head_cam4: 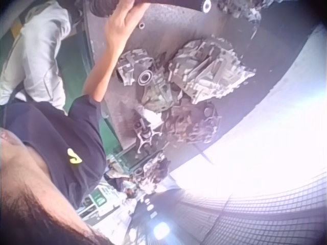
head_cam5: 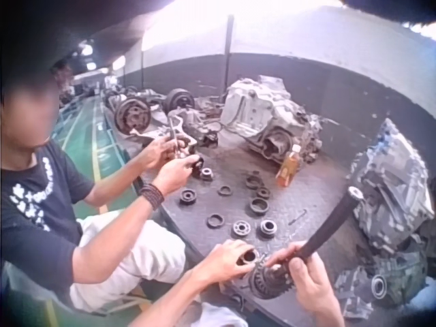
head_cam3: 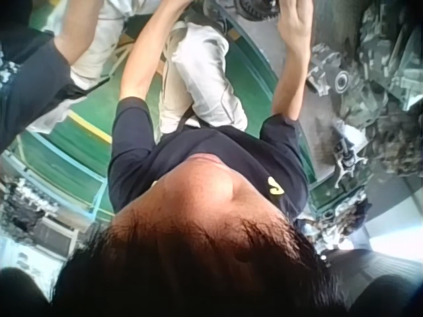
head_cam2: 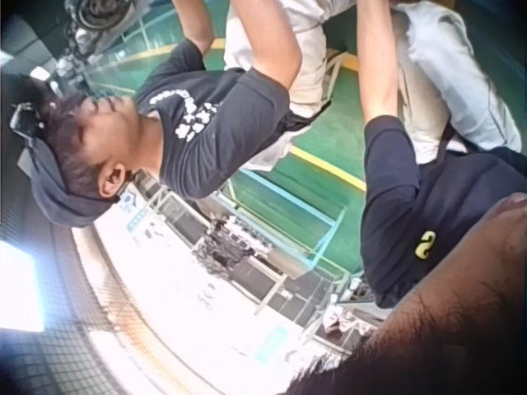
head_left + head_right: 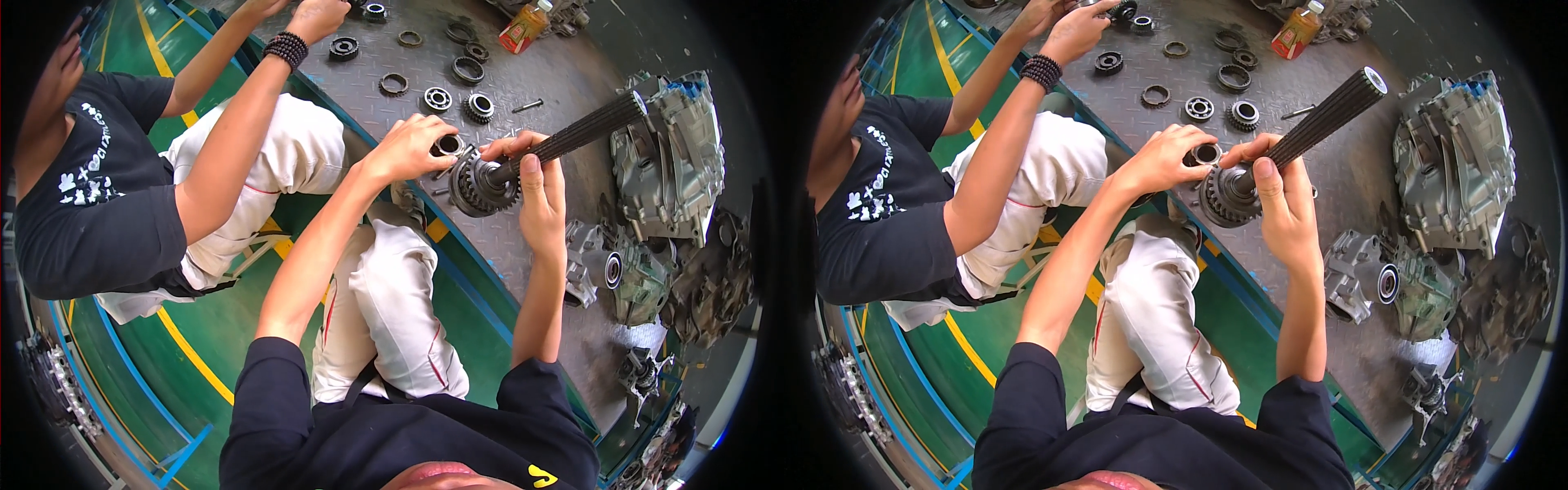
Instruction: The person handles gears and a shaft on a workbench, sliding various bearings and gear components onto the shaft and checking their fit.
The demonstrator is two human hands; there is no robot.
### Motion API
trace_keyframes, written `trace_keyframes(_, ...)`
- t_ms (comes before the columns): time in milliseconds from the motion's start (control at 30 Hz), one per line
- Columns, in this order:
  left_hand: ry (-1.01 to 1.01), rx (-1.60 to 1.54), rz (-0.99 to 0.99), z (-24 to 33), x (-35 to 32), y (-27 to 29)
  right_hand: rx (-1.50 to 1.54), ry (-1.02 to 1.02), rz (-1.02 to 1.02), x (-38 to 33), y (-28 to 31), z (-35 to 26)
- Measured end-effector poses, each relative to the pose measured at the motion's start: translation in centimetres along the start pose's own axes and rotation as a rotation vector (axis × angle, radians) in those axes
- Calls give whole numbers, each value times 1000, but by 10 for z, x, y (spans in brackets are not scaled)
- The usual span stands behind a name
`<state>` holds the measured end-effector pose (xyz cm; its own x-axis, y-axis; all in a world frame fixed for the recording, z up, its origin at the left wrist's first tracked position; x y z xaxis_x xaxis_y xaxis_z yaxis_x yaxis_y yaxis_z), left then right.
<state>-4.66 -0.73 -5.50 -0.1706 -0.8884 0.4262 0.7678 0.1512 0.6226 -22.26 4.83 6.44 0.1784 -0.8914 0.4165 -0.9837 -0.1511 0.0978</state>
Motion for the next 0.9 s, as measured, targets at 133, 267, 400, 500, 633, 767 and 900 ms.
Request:
trace_keyframes(133, -40, 23, 19, 2, -5, -3, 18, 3, 12, -1, 1, 2)
trace_keyframes(267, -79, -6, 55, 2, -13, -1, 60, 9, 38, -1, 1, 2)
trace_keyframes(400, -26, -64, 9, -2, -15, -2, 19, -16, 74, -1, 2, 2)
trace_keyframes(500, -35, -31, 32, 0, -16, 1, 36, -1, 72, -1, 0, 1)
trace_keyframes(633, -43, 32, 43, 4, -19, 4, 20, -5, 87, -1, 1, 3)
trace_keyframes(767, -49, 69, 56, 6, -19, 5, 63, 7, 75, -2, 0, 4)
trace_keyframes(900, -49, 101, 63, 7, -21, 4, 8, 1, 74, -4, -1, 6)
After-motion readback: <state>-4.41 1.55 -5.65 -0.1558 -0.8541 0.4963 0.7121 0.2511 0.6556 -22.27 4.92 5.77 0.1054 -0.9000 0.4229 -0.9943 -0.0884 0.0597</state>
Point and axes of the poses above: each hand's wrist, its own x-axis towards the middle knuckle, its own y-axis out of the back of the hand, z = x × y, the point moved 6 cm from there along x, towards the middle knuckle, and after that the axes turned 14 degrees about z, right-handed, at the moved point
